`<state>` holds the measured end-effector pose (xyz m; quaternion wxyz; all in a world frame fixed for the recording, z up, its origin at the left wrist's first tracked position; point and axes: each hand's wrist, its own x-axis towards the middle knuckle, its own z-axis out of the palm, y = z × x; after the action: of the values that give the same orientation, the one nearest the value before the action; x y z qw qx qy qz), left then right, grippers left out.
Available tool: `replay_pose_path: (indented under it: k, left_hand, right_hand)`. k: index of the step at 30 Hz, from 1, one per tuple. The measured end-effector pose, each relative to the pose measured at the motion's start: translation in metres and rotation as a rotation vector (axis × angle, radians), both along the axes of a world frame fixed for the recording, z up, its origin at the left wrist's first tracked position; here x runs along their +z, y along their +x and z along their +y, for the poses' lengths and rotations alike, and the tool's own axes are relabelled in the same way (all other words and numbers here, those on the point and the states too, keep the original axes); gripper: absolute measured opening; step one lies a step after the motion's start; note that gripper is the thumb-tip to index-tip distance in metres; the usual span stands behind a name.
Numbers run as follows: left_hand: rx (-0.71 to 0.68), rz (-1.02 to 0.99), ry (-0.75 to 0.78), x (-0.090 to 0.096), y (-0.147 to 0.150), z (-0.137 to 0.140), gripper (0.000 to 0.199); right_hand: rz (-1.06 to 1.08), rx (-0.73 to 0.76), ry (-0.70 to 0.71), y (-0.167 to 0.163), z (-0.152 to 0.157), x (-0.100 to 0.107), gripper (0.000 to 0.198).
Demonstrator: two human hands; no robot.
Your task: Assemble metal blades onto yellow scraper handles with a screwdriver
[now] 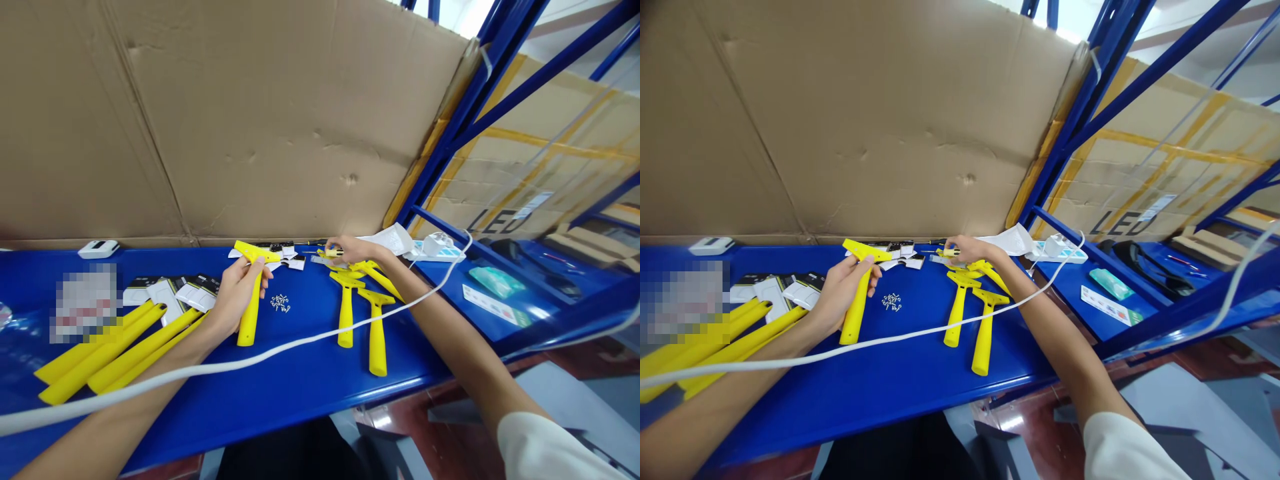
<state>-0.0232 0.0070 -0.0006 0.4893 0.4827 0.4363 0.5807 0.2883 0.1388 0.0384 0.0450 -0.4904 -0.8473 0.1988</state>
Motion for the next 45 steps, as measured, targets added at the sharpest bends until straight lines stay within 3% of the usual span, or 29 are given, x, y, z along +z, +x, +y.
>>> replay_pose_path:
  k: [4, 11, 15, 18, 28, 36, 45]
  left_hand:
    - [-0.009, -0.001, -0.007, 0.001, 0.001, 0.0, 0.045]
    - [-0.02, -0.02, 0.0, 0.003, 0.001, -0.003, 0.045]
    - [-0.065, -0.009, -0.01, 0.004, 0.003, -0.007, 0.043]
    - [-0.123, -0.01, -0.04, 0.006, 0.007, -0.014, 0.043]
    - [-0.242, 0.001, -0.143, 0.008, 0.027, -0.04, 0.047]
    - [-0.145, -0.03, -0.17, 0.016, 0.022, -0.038, 0.046]
    - [-0.095, -0.136, -0.161, 0.019, 0.026, -0.042, 0.042]
  right_hand:
    - [0.104, 0.046, 0.045, -0.002, -0.012, 0.006, 0.033]
    - [0.441, -0.022, 0.065, -0.011, -0.047, 0.009, 0.046]
    - [0.859, -0.087, -0.027, -0.025, -0.07, 0.008, 0.045]
    - [0.994, -0.085, -0.092, -0.038, -0.088, 0.008, 0.044]
    - [0.931, -0.039, -0.22, -0.075, -0.129, -0.007, 0.037]
    - [0.955, -0.003, -0.292, -0.078, -0.132, -0.012, 0.038]
    - [0.955, -0.109, -0.262, -0.089, -0.14, -0.018, 0.047]
